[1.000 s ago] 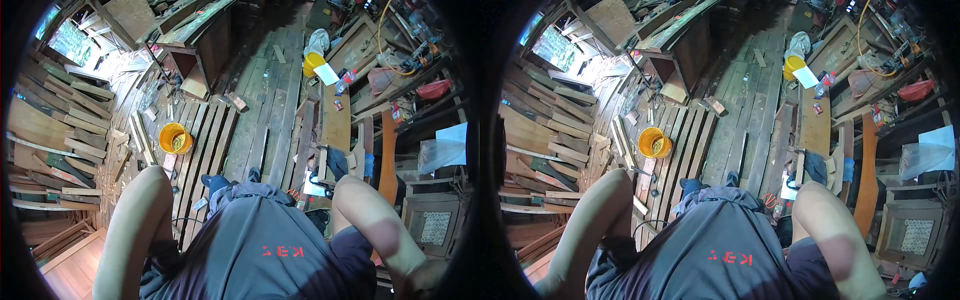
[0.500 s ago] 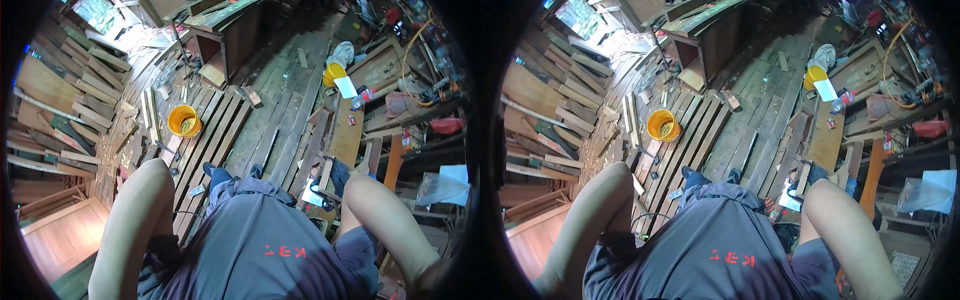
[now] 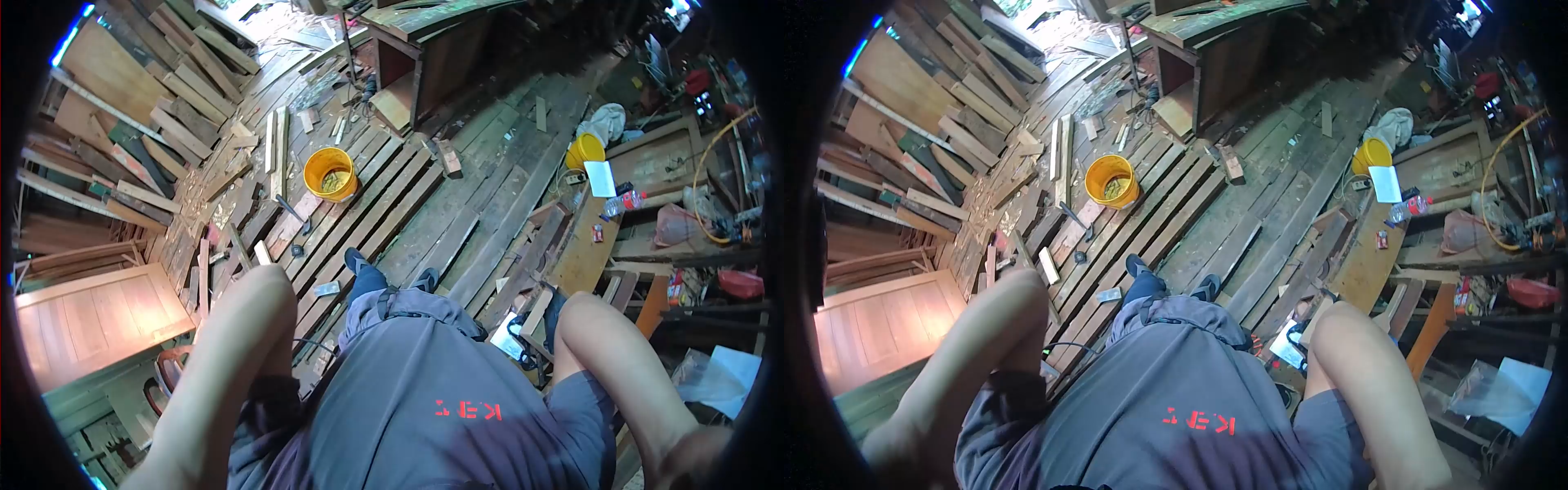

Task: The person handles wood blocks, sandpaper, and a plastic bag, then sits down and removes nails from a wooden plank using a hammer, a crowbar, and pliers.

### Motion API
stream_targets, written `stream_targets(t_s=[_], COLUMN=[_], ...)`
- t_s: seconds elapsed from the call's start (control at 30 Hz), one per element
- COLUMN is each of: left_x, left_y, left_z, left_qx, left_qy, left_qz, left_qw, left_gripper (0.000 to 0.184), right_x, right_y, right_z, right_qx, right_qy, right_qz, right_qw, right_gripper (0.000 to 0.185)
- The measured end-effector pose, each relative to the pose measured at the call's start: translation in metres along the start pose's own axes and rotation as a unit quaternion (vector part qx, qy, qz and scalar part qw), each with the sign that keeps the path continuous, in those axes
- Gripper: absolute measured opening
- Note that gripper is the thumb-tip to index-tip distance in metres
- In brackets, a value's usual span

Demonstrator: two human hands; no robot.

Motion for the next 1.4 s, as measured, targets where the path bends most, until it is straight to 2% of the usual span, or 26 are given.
stream_targets(t_s=[0.03,0.07,0.1,0.17,0.2,0.23,0.27,0.3,0.33,0.37,0.4,0.5,0.6,0.73,0.83,0.9,0.97,1.0,1.1,1.13,1.27,1.37,1.4], left_x=[0.013,0.022,0.023,0.021,0.021,0.019,0.006,-0.006,-0.018,-0.025,-0.034,-0.044,-0.038,-0.025,-0.010,0.000,0.009,0.013,0.024,0.027,0.042,0.046,0.048], left_y=[0.016,0.047,0.069,0.123,0.147,0.162,0.168,0.163,0.160,0.151,0.149,0.158,0.167,0.185,0.192,0.196,0.198,0.200,0.205,0.206,0.207,0.210,0.211], left_z=[0.007,0.002,-0.021,-0.066,-0.080,-0.090,-0.097,-0.097,-0.104,-0.108,-0.109,-0.113,-0.112,-0.107,-0.105,-0.100,-0.096,-0.093,-0.085,-0.084,-0.078,-0.073,-0.072], left_qx=[0.046,-0.054,0.047,0.242,0.350,0.409,0.426,0.450,0.390,0.409,0.403,0.414,0.454,0.510,0.546,0.561,0.542,0.550,0.560,0.560,0.571,0.575,0.577], left_qy=[0.036,-0.220,-0.197,-0.109,-0.036,-0.021,-0.011,0.007,0.039,0.092,0.102,0.107,0.098,0.090,0.059,0.045,0.022,0.020,0.017,0.008,-0.030,-0.046,-0.053], left_qz=[0.007,0.145,0.192,0.293,0.267,0.268,0.267,0.209,0.152,0.075,0.034,0.024,0.012,0.000,0.018,0.039,0.059,0.075,0.113,0.127,0.151,0.159,0.163], left_qw=[0.998,0.963,0.960,0.919,0.897,0.872,0.864,0.868,0.907,0.905,0.909,0.904,0.886,0.855,0.835,0.826,0.838,0.831,0.821,0.818,0.807,0.801,0.798], left_gripper=[0.011,0.013,0.013,0.020,0.023,0.021,0.022,0.024,0.022,0.022,0.023,0.020,0.017,0.017,0.013,0.015,0.017,0.017,0.018,0.019,0.020,0.020,0.020], right_x=[0.010,0.022,0.031,0.043,0.047,0.037,0.023,0.006,-0.009,-0.024,-0.031,-0.046,-0.052,-0.059,-0.066,-0.062,-0.059,-0.057,-0.052,-0.048,-0.042,-0.023,-0.026], right_y=[0.004,0.011,0.032,0.076,0.086,0.083,0.069,0.054,0.045,0.039,0.035,0.033,0.038,0.047,0.045,0.045,0.043,0.042,0.041,0.043,0.044,0.038,0.036], right_z=[0.009,0.016,0.028,0.060,0.067,0.074,0.074,0.071,0.073,0.075,0.076,0.084,0.087,0.087,0.094,0.092,0.089,0.085,0.084,0.086,0.083,0.065,0.066], right_qx=[-0.073,-0.146,-0.176,-0.231,-0.224,-0.219,-0.194,-0.169,-0.120,-0.063,-0.062,-0.046,-0.100,-0.150,-0.187,-0.171,-0.170,-0.149,-0.181,-0.165,-0.160,-0.088,-0.059], right_qy=[0.010,0.024,0.002,-0.048,-0.043,-0.161,-0.134,-0.107,-0.163,-0.217,-0.226,-0.309,-0.322,-0.475,-0.689,-0.717,-0.745,-0.714,-0.544,-0.497,-0.411,-0.318,-0.352], right_qz=[-0.020,-0.042,-0.011,0.050,0.073,0.042,-0.011,-0.064,-0.046,-0.027,-0.018,0.008,0.050,0.008,-0.009,-0.004,0.005,0.011,0.148,0.147,0.165,0.089,0.062], right_qw=[0.997,0.988,0.984,0.971,0.971,0.961,0.972,0.978,0.978,0.974,0.972,0.950,0.940,0.867,0.700,0.676,0.645,0.684,0.806,0.839,0.882,0.940,0.932], right_gripper=[0.016,0.018,0.022,0.031,0.033,0.028,0.025,0.034,0.027,0.022,0.020,0.023,0.023,0.022,0.017,0.016,0.016,0.015,0.013,0.005,0.004,0.020,0.039])
Point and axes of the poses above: each hand's wrist, its own y-axis away from the middle knuckle, its own x-axis out of the back of the hand, z = x × y, the point moved 6 cm from there along -y, towards the middle knuckle, and after that the axes turned 12 degrees about -y, right-handed, at the moved point
